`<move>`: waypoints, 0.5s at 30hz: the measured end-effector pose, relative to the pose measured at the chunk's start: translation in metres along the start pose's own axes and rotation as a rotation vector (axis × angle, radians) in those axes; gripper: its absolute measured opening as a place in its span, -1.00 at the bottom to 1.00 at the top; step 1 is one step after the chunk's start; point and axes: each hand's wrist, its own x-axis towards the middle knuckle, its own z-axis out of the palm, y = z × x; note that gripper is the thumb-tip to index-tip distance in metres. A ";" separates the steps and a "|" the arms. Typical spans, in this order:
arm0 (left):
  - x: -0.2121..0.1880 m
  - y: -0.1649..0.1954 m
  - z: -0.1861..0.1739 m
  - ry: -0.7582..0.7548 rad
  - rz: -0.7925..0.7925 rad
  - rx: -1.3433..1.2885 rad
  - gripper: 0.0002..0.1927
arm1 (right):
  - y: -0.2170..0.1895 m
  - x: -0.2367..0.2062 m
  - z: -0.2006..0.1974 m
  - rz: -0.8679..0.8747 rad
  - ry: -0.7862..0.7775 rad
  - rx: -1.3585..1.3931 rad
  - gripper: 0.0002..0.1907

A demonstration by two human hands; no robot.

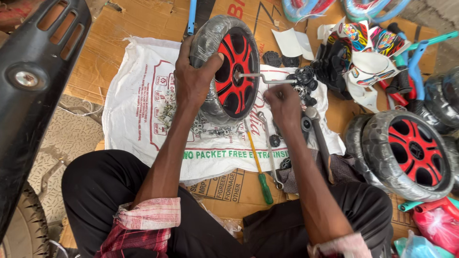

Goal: The person sits on the ground assembling small plastic-rimmed wheels. They insert a bolt through the wheel hub, thread washers and nuts by hand, tighten them with a spanner, fit a black hub cap, and finally mount the finished wheel onto a red metal frame.

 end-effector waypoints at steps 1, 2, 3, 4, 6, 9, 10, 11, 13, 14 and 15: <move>0.000 0.000 0.000 0.010 -0.013 0.032 -0.20 | 0.009 -0.010 -0.006 -0.031 -0.043 -0.191 -0.81; 0.001 0.000 0.000 0.019 -0.024 0.063 -0.20 | 0.017 -0.021 -0.011 -0.061 -0.085 -0.382 -0.82; 0.002 0.000 0.000 0.011 -0.027 0.046 -0.20 | 0.024 -0.033 -0.009 -0.093 -0.117 -0.446 -0.80; 0.001 0.000 0.000 0.002 -0.036 0.030 -0.20 | 0.030 -0.049 -0.005 -0.120 -0.154 -0.511 -0.76; 0.001 0.001 -0.001 -0.014 -0.038 -0.004 -0.20 | 0.036 -0.066 0.002 -0.046 -0.151 -0.533 -0.75; -0.002 0.001 -0.003 -0.010 -0.028 -0.005 -0.21 | 0.035 -0.072 0.007 -0.094 -0.105 -0.465 -0.65; -0.002 0.002 -0.003 -0.001 -0.015 0.016 -0.20 | 0.032 -0.071 0.005 -0.134 -0.074 -0.427 -0.61; -0.003 0.002 -0.003 0.007 -0.002 0.035 -0.20 | 0.029 -0.070 0.001 -0.072 -0.049 -0.330 -0.65; -0.002 0.002 -0.003 0.001 -0.025 0.033 -0.20 | 0.021 -0.069 -0.007 0.047 -0.004 -0.134 -0.72; -0.001 0.002 -0.002 -0.002 -0.040 0.033 -0.20 | 0.016 -0.068 -0.011 0.075 0.032 0.073 -0.71; -0.001 0.001 -0.002 -0.001 -0.034 0.030 -0.20 | 0.011 -0.067 -0.018 0.101 0.070 0.278 -0.68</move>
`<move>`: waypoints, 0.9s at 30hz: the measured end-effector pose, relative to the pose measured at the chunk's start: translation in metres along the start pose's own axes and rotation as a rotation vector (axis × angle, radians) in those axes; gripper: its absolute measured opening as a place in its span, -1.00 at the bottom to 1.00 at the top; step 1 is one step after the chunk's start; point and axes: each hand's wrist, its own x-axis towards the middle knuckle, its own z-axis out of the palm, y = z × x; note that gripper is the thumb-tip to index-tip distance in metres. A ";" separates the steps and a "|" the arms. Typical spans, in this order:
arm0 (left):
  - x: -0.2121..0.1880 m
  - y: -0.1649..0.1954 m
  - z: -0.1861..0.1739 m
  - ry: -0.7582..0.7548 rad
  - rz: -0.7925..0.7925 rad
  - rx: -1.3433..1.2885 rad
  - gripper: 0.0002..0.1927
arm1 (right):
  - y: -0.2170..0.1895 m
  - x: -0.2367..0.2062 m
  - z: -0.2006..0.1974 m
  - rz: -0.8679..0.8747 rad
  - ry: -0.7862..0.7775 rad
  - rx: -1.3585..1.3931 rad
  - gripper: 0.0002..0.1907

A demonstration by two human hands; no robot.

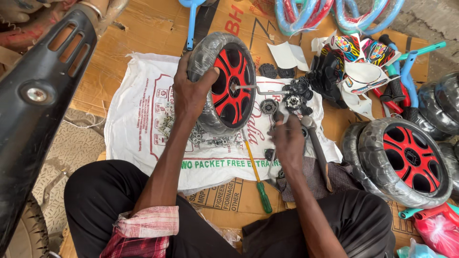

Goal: The person sits on the ground assembling small plastic-rimmed wheels. They insert a bolt through the wheel hub, thread washers and nuts by hand, tighten them with a spanner, fit a black hub cap, and finally mount the finished wheel onto a red metal frame.

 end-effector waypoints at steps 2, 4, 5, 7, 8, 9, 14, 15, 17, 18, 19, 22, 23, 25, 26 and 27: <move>0.000 0.000 0.000 0.001 0.005 -0.005 -0.20 | -0.013 0.000 -0.011 0.020 0.043 0.215 -0.61; 0.000 -0.001 0.000 -0.013 0.013 -0.039 -0.20 | -0.026 0.004 -0.023 -0.014 0.066 0.240 -0.50; 0.000 -0.001 0.000 -0.019 0.013 -0.054 -0.20 | -0.033 0.006 -0.028 -0.074 0.030 0.237 -0.50; -0.001 -0.001 0.000 -0.018 -0.003 -0.029 -0.21 | -0.044 0.007 -0.036 -0.188 -0.038 0.225 -0.49; 0.000 -0.001 0.000 -0.017 -0.010 -0.015 -0.22 | -0.049 0.008 -0.038 -0.192 -0.043 0.151 -0.51; 0.000 -0.001 0.000 -0.016 -0.008 -0.018 -0.22 | -0.053 0.008 -0.039 -0.195 -0.049 0.076 -0.53; 0.000 -0.001 0.000 -0.012 -0.026 -0.012 -0.21 | -0.068 0.010 -0.034 -0.258 -0.036 0.026 -0.55; 0.000 -0.001 0.000 -0.014 0.011 -0.024 -0.22 | -0.069 0.009 -0.035 -0.289 0.008 0.048 -0.55; -0.001 -0.001 0.000 -0.011 0.083 -0.045 -0.23 | -0.070 0.010 -0.036 -0.285 0.082 0.067 -0.56; -0.001 -0.001 0.000 -0.007 0.049 -0.031 -0.22 | -0.070 0.011 -0.039 -0.248 0.115 0.056 -0.57; -0.001 0.000 0.000 -0.006 0.015 -0.018 -0.20 | -0.070 0.013 -0.041 -0.209 0.152 0.045 -0.57; -0.001 0.002 0.000 -0.030 -0.030 -0.052 -0.20 | -0.066 0.020 -0.041 -0.185 -0.052 0.013 -0.59; 0.000 0.003 0.000 -0.037 -0.031 -0.075 -0.21 | -0.065 0.027 -0.038 -0.173 -0.107 -0.025 -0.62; 0.000 0.005 -0.001 -0.014 0.002 -0.027 -0.21 | -0.063 0.038 -0.031 -0.128 -0.224 -0.106 -0.65; 0.000 0.005 -0.001 -0.005 0.019 -0.003 -0.22 | -0.062 0.043 -0.026 -0.174 -0.264 -0.153 -0.67; -0.001 0.005 -0.002 -0.011 -0.001 -0.030 -0.23 | -0.061 0.049 -0.021 -0.221 -0.302 -0.199 -0.68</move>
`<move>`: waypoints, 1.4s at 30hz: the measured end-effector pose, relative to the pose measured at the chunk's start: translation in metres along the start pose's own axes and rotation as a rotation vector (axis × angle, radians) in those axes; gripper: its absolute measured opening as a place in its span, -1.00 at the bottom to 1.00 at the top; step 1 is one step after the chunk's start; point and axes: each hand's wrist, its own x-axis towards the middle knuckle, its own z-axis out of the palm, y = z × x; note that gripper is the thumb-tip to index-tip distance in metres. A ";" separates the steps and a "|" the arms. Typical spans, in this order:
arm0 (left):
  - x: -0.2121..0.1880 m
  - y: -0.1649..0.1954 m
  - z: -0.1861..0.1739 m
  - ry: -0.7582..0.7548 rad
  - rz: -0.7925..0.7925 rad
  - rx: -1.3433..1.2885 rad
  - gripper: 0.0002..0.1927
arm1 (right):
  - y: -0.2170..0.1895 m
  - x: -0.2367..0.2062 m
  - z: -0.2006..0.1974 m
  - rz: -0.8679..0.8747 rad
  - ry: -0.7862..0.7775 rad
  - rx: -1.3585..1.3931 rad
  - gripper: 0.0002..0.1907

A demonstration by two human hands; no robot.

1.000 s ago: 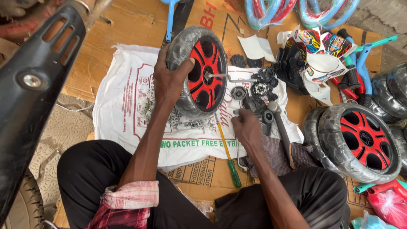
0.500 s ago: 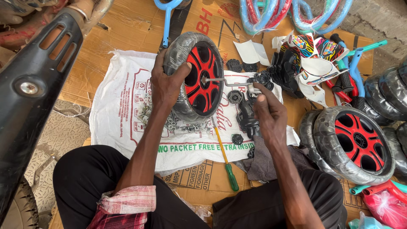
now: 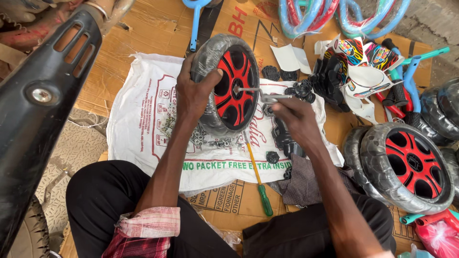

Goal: The person sits on the ground assembling small plastic-rimmed wheels. They insert a bolt through the wheel hub, thread washers and nuts by hand, tighten them with a spanner, fit a black hub cap, and finally mount the finished wheel onto a red metal frame.

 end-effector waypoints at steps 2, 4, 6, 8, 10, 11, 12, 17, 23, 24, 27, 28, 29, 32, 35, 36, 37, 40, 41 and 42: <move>0.000 0.000 -0.002 -0.007 -0.033 -0.054 -0.25 | 0.000 0.016 0.000 -0.069 -0.059 -0.079 -0.71; -0.002 -0.002 -0.003 -0.021 -0.062 -0.090 -0.32 | -0.003 0.029 -0.006 -0.110 -0.113 -0.143 -0.70; -0.002 -0.004 -0.005 -0.028 -0.077 -0.131 -0.37 | -0.009 0.043 -0.016 -0.367 -0.188 -0.287 -0.64; -0.002 -0.004 -0.008 -0.025 -0.086 -0.171 -0.40 | -0.016 0.056 -0.015 -0.499 -0.243 -0.398 -0.57; -0.002 -0.003 -0.011 -0.030 -0.089 -0.277 -0.39 | -0.024 0.065 -0.010 -0.494 -0.276 -0.497 -0.51; -0.002 -0.002 -0.013 -0.039 -0.089 -0.330 -0.39 | -0.028 0.067 -0.006 -0.522 -0.293 -0.432 -0.57; -0.003 -0.001 -0.013 -0.041 -0.123 -0.380 -0.40 | -0.033 0.069 0.000 -0.548 -0.314 -0.367 -0.62; -0.006 0.009 -0.022 -0.046 -0.205 -0.533 -0.42 | -0.055 0.067 0.008 -0.609 -0.297 -0.432 -0.76; -0.007 0.015 -0.022 -0.080 -0.214 -0.568 -0.48 | -0.067 0.063 -0.002 -0.633 -0.355 -0.465 -0.75; -0.006 0.016 -0.022 -0.085 -0.205 -0.568 -0.48 | -0.067 0.062 -0.003 -0.647 -0.348 -0.468 -0.76; -0.007 0.016 -0.022 -0.114 -0.195 -0.565 -0.49 | -0.066 0.058 -0.004 -0.615 -0.327 -0.516 -0.78; -0.007 0.016 -0.022 -0.132 -0.198 -0.561 -0.50 | -0.065 0.057 -0.005 -0.592 -0.318 -0.539 -0.78; -0.008 0.016 -0.023 -0.150 -0.204 -0.556 -0.50 | -0.065 0.056 -0.008 -0.639 -0.313 -0.623 -0.79; -0.009 0.016 -0.022 -0.191 -0.158 -0.512 -0.49 | -0.064 0.054 -0.014 -0.745 -0.288 -0.781 -0.77; -0.012 0.016 -0.015 -0.129 -0.211 -0.568 -0.50 | -0.061 0.050 -0.012 -0.751 -0.205 -0.689 -0.80; -0.013 0.016 -0.012 -0.127 -0.213 -0.607 -0.50 | -0.058 0.048 -0.007 -0.734 -0.163 -0.614 -0.82; -0.014 0.017 -0.010 -0.127 -0.218 -0.644 -0.50 | -0.055 0.045 -0.004 -0.713 -0.120 -0.539 -0.82; -0.017 0.019 -0.007 -0.110 -0.158 -0.581 -0.49 | -0.040 0.037 0.004 -0.700 -0.012 -0.589 -0.83; -0.019 0.020 -0.007 -0.100 -0.127 -0.532 -0.48 | -0.035 0.036 0.008 -0.659 0.004 -0.629 -0.82; -0.020 0.021 -0.006 -0.102 -0.118 -0.522 -0.48 | -0.028 0.035 0.012 -0.615 0.017 -0.672 -0.80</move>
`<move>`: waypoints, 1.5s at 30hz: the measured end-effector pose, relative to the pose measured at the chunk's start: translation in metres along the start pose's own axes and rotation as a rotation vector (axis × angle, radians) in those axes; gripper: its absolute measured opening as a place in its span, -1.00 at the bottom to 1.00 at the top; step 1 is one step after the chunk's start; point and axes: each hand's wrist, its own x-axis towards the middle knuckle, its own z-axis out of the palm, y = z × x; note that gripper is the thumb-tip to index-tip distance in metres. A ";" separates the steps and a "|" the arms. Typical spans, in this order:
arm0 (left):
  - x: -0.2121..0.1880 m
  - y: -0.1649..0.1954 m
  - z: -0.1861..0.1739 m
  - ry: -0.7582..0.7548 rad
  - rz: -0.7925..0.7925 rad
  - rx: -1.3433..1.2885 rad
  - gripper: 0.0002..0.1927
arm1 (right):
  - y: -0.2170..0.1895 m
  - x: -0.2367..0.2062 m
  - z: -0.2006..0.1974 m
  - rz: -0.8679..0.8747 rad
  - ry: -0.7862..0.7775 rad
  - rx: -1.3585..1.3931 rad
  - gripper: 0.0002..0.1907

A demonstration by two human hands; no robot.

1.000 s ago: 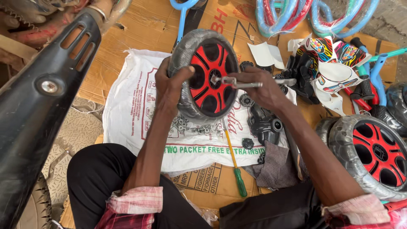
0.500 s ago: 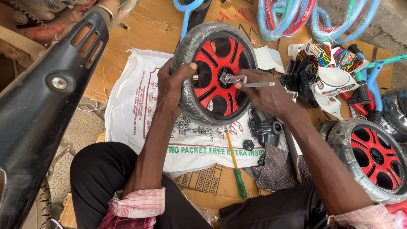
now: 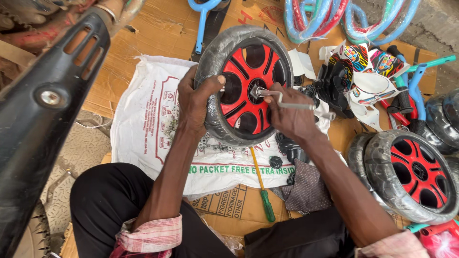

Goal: The person sits on the ground assembling small plastic-rimmed wheels. They insert a bolt through the wheel hub, thread washers and nuts by hand, tighten them with a spanner, fit a black hub cap, and finally mount the finished wheel onto a red metal frame.

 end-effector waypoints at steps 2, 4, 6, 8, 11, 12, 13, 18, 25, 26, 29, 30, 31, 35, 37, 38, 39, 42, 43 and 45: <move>-0.001 0.001 0.002 -0.011 0.020 0.020 -0.46 | 0.004 -0.007 0.013 0.064 -0.034 -0.056 -0.79; -0.003 0.001 0.006 0.016 -0.002 0.053 -0.43 | 0.006 -0.015 0.027 0.104 -0.074 -0.079 -0.80; -0.004 0.000 0.008 -0.005 0.028 0.115 -0.40 | 0.002 -0.028 0.041 0.139 -0.006 -0.007 -0.83; -0.005 -0.001 0.009 -0.068 0.109 0.204 -0.38 | 0.001 -0.041 0.047 0.174 0.039 0.031 -0.86; -0.008 -0.005 0.012 -0.021 0.070 0.219 -0.38 | -0.003 -0.051 0.050 0.246 0.011 0.045 -0.86; -0.009 -0.006 0.012 -0.011 0.062 0.215 -0.37 | -0.005 -0.051 0.049 0.291 -0.030 0.036 -0.85; -0.010 -0.007 0.013 -0.006 0.057 0.209 -0.37 | -0.006 -0.051 0.047 0.336 -0.067 0.022 -0.85; -0.010 -0.010 0.014 0.022 0.092 0.299 -0.37 | -0.020 -0.046 0.042 0.292 0.117 0.101 -0.80; -0.010 -0.015 0.008 0.064 0.106 0.248 -0.37 | -0.034 -0.034 0.045 0.416 0.100 0.122 -0.76; -0.009 -0.015 0.007 0.083 0.105 0.254 -0.38 | -0.037 -0.032 0.046 0.453 0.100 0.107 -0.77; -0.005 -0.014 0.000 0.004 0.138 0.197 -0.43 | -0.044 -0.030 0.043 0.505 0.073 0.095 -0.75; -0.001 -0.013 -0.001 0.001 0.110 0.196 -0.44 | -0.045 -0.028 0.040 0.475 0.057 0.128 -0.73; 0.000 -0.012 -0.002 0.019 0.067 0.191 -0.45 | -0.047 -0.029 0.035 0.442 0.016 0.165 -0.70; 0.004 -0.011 0.000 0.041 0.020 0.165 -0.48 | -0.043 -0.026 0.008 0.543 0.029 0.526 -0.67; 0.006 -0.008 -0.001 0.066 0.012 0.142 -0.48 | -0.045 -0.028 -0.005 0.431 0.180 0.620 -0.66; 0.006 -0.008 -0.001 0.073 0.001 0.128 -0.48 | -0.045 -0.028 -0.010 0.467 0.146 0.571 -0.66; 0.006 -0.007 -0.001 0.066 -0.007 0.123 -0.48 | -0.045 -0.028 -0.014 0.506 0.108 0.523 -0.64; 0.004 -0.005 -0.002 0.045 0.013 0.136 -0.47 | -0.044 -0.021 -0.016 0.409 0.049 0.354 -0.66; 0.003 -0.006 -0.001 0.041 0.042 0.161 -0.47 | -0.043 -0.018 -0.015 0.339 0.035 0.296 -0.66; 0.000 -0.007 0.000 0.043 0.052 0.169 -0.45 | -0.042 -0.013 -0.011 0.362 0.017 0.353 -0.66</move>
